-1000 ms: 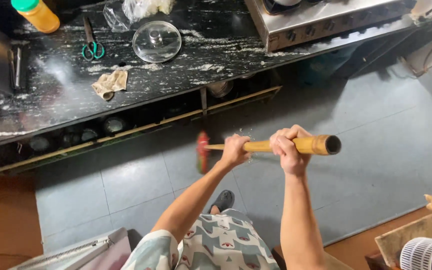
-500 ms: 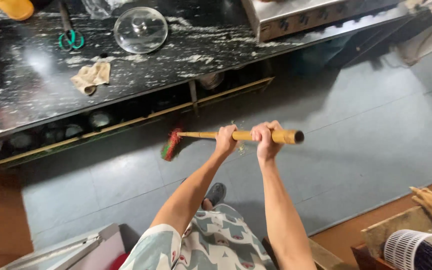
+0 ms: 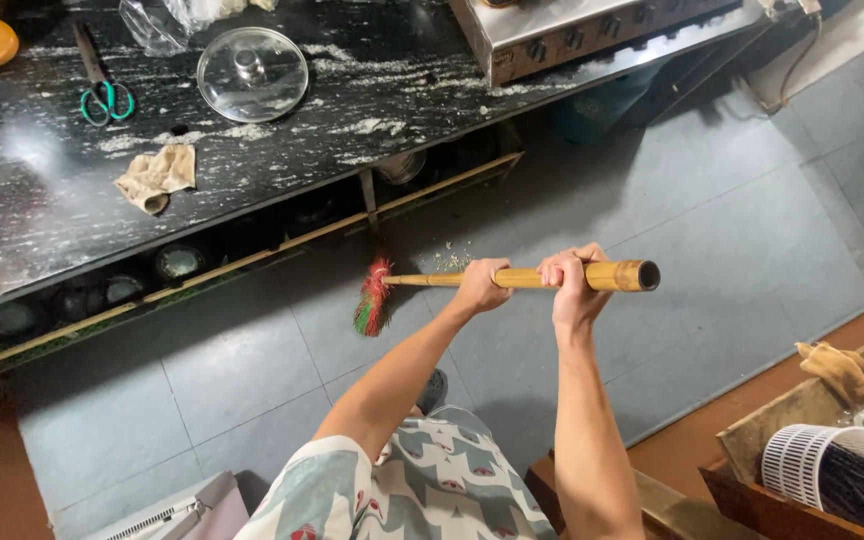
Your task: The recorder cleans a black kitchen countertop with a cloth, then sweeps the floor with a broom.
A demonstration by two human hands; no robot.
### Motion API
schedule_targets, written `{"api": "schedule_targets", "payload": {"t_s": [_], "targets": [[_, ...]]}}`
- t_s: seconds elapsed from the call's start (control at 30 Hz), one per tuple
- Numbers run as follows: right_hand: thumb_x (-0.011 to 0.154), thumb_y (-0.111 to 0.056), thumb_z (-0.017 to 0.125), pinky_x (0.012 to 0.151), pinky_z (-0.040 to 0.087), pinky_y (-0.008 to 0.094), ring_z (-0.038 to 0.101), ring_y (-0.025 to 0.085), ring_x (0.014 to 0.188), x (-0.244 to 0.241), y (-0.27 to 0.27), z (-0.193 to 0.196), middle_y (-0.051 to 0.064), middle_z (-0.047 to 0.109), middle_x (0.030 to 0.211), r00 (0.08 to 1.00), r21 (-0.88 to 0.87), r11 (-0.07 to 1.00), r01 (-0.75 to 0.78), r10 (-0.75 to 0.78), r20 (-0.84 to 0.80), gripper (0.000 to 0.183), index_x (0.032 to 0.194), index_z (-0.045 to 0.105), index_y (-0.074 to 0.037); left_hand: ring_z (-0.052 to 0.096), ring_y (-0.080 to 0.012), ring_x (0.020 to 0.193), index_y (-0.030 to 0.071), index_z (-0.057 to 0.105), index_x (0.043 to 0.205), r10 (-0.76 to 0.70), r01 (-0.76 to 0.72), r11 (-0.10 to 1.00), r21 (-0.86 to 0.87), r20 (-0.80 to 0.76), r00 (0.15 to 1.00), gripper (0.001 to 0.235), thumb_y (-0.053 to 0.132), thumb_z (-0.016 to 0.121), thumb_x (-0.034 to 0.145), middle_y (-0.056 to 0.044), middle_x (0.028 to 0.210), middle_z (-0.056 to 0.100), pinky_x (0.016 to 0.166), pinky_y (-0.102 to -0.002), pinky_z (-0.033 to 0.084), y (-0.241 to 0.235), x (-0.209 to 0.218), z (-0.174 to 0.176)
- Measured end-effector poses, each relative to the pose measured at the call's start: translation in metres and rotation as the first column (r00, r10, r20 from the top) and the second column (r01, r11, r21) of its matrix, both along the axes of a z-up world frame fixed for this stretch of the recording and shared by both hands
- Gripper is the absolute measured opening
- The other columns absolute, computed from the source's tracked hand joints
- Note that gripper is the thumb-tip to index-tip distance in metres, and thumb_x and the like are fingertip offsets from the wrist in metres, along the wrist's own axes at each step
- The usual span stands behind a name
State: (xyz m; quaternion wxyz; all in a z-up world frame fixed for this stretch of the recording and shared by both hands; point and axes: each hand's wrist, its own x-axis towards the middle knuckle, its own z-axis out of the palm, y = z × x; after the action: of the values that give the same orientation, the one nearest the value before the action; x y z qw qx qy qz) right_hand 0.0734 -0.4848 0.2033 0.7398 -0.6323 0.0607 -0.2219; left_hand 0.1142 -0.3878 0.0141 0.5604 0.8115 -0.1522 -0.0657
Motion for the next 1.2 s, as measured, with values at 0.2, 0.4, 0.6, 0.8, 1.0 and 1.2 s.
{"api": "schedule_targets", "payload": {"t_s": [0.2, 0.4, 0.6, 0.8, 1.0, 1.2], "targets": [[0.094, 0.002, 0.051, 0.059, 0.048, 0.034, 0.049, 0.014, 0.057, -0.006, 0.030, 0.022, 0.005, 0.050, 0.066, 1.000, -0.024, 0.999, 0.029, -0.029, 0.005, 0.016, 0.082, 0.044, -0.005, 0.072, -0.0367, 0.072, 0.010, 0.070, 0.081, -0.214, 0.208, 0.977, -0.056, -0.190, 0.958, 0.023, 0.031, 0.079, 0.077, -0.015, 0.076, 0.070, 0.067, -0.042, 0.056, 0.022, 0.001, 0.039], [0.096, 0.004, 0.055, 0.060, 0.047, 0.035, 0.050, 0.014, 0.059, -0.028, 0.023, 0.028, 0.005, 0.049, 0.067, 0.999, -0.101, 0.995, -0.004, 0.009, 0.053, 0.021, 0.082, 0.043, -0.006, 0.074, -0.0347, 0.072, 0.009, 0.070, 0.081, -0.180, 0.167, 0.977, -0.130, -0.090, 0.980, 0.016, 0.023, 0.072, 0.073, -0.014, 0.077, 0.072, 0.067, -0.041, 0.056, 0.006, -0.018, 0.040], [0.095, 0.005, 0.053, 0.057, 0.042, 0.033, 0.042, 0.013, 0.054, -0.055, 0.014, 0.047, 0.003, 0.045, 0.064, 0.987, 0.119, 0.993, 0.028, -0.047, 0.155, 0.027, 0.080, 0.036, -0.010, 0.068, -0.0426, 0.079, 0.004, 0.071, 0.085, -0.135, 0.137, 0.989, -0.063, 0.038, 0.990, 0.017, 0.013, 0.070, 0.070, -0.020, 0.079, 0.071, 0.073, -0.048, 0.054, 0.008, -0.052, 0.085], [0.091, 0.001, 0.053, 0.058, 0.044, 0.033, 0.043, 0.012, 0.055, -0.043, 0.013, 0.005, 0.003, 0.045, 0.063, 0.991, 0.247, 0.967, -0.065, 0.033, 0.130, 0.022, 0.080, 0.038, -0.012, 0.067, -0.0433, 0.080, 0.004, 0.067, 0.081, -0.019, 0.016, 1.000, 0.019, 0.231, 0.973, 0.020, 0.015, 0.076, 0.067, -0.021, 0.079, 0.070, 0.075, -0.052, 0.054, 0.026, -0.043, 0.033], [0.089, 0.002, 0.054, 0.062, 0.047, 0.032, 0.049, 0.014, 0.059, -0.024, 0.002, -0.069, 0.003, 0.049, 0.064, 0.996, 0.250, 0.967, -0.055, 0.072, -0.061, 0.019, 0.078, 0.044, -0.010, 0.068, -0.0441, 0.075, 0.007, 0.075, 0.084, -0.118, 0.112, 0.984, 0.140, 0.041, 0.992, 0.031, 0.030, 0.086, 0.066, -0.020, 0.079, 0.071, 0.068, -0.052, 0.055, 0.033, -0.019, -0.001], [0.089, 0.001, 0.054, 0.058, 0.046, 0.031, 0.050, 0.013, 0.060, -0.014, -0.059, -0.007, 0.004, 0.054, 0.064, 0.943, 0.016, 0.944, -0.330, 0.330, -0.042, 0.021, 0.072, 0.044, -0.007, 0.066, -0.0415, 0.080, 0.005, 0.071, 0.081, -0.009, 0.005, 1.000, 0.023, 0.205, 0.979, 0.021, 0.020, 0.079, 0.068, -0.020, 0.081, 0.069, 0.072, -0.047, 0.054, -0.036, -0.019, 0.012]]}}
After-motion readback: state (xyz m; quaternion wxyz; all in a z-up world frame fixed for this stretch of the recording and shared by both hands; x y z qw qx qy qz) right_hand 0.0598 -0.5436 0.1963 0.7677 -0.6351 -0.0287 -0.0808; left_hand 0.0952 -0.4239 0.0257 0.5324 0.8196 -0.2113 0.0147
